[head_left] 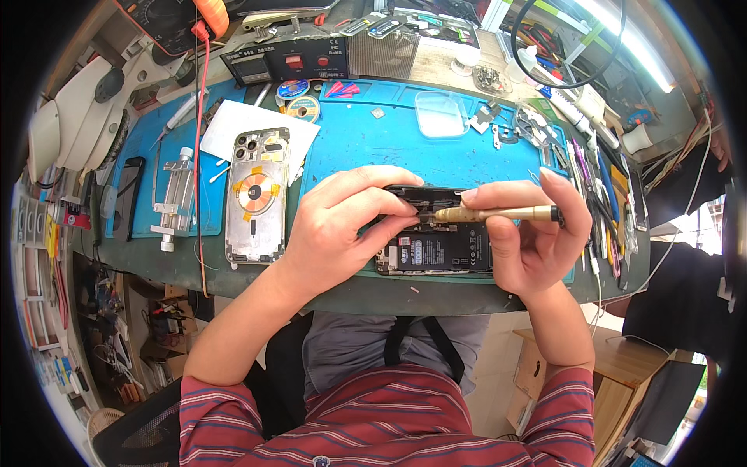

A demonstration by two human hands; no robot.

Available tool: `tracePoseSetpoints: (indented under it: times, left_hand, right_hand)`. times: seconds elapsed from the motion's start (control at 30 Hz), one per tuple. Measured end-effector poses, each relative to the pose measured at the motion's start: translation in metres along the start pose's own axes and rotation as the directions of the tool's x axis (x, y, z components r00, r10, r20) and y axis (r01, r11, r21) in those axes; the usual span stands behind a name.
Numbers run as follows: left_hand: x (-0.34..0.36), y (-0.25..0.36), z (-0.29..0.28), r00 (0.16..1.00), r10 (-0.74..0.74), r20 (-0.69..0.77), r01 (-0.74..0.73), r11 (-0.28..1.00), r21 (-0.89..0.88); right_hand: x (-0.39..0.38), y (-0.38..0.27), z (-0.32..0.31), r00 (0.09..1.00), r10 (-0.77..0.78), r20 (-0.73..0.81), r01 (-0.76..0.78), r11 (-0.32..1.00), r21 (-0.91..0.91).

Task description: The person uses a screwdriver to remove screws from a smartphone, then uses a prying tool to separate the screen from the frame. They test the device by turning it on and interacting with the touchscreen. The person then retrieves a phone case from a shelf and returns to the workbench to continue working on the phone.

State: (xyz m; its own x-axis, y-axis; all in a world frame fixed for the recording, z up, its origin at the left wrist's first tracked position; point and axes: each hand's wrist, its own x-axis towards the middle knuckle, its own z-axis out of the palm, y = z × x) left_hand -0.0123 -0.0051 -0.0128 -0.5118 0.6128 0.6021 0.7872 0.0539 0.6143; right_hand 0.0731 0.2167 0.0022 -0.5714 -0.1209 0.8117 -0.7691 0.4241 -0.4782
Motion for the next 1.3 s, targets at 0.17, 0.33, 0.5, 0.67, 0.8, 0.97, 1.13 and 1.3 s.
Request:
tracePoseSetpoints:
  times: [0.17, 0.33, 0.5, 0.67, 0.8, 0.97, 1.13, 1.3]
  left_hand:
    - [0.0000, 0.0002, 0.0004, 1.000, -0.001, -0.006, 0.001, 1.000, -0.001]
    - [0.0005, 0.0006, 0.0006, 1.000, 0.005, -0.006, -0.005, 1.000, 0.002]
    - [-0.0001, -0.0003, 0.0014, 1.000, 0.005, -0.009, -0.005, 1.000, -0.002]
    - [0.0005, 0.0003, 0.0011, 1.000, 0.007, -0.007, -0.007, 1.000, 0.002]
    - [0.0008, 0.0005, 0.0011, 1.000, 0.006, -0.007, -0.006, 1.000, 0.002]
    - [0.0009, 0.0010, 0.0010, 1.000, 0.002, -0.005, -0.002, 1.000, -0.009]
    - [0.0010, 0.0008, 0.0010, 1.000, -0.005, -0.001, 0.005, 1.000, -0.018]
    - [0.0008, 0.0010, 0.0002, 1.000, 0.000, 0.000, 0.000, 1.000, -0.003]
  right_hand:
    - [-0.0007, 0.0008, -0.0010, 1.000, 0.007, 0.016, -0.007, 1.000, 0.010]
    - [-0.0014, -0.0003, 0.0001, 0.999, 0.032, -0.001, -0.032, 0.999, 0.024]
    - [-0.0013, 0.0009, -0.0014, 1.000, 0.017, 0.019, -0.017, 1.000, 0.016]
    - [-0.0010, 0.0010, -0.0010, 1.000, 0.012, 0.021, -0.012, 0.999, 0.033]
    - [-0.0014, 0.0004, -0.0016, 1.000, 0.020, 0.024, -0.020, 0.999, 0.033]
    - [-0.0019, 0.0003, -0.0023, 0.999, 0.026, 0.035, -0.027, 0.999, 0.023]
    - [-0.0024, 0.0008, -0.0010, 0.999, 0.025, 0.020, -0.026, 0.999, 0.028]
    - [-0.0029, 0.0012, -0.0022, 0.999, 0.033, 0.031, -0.033, 0.999, 0.003]
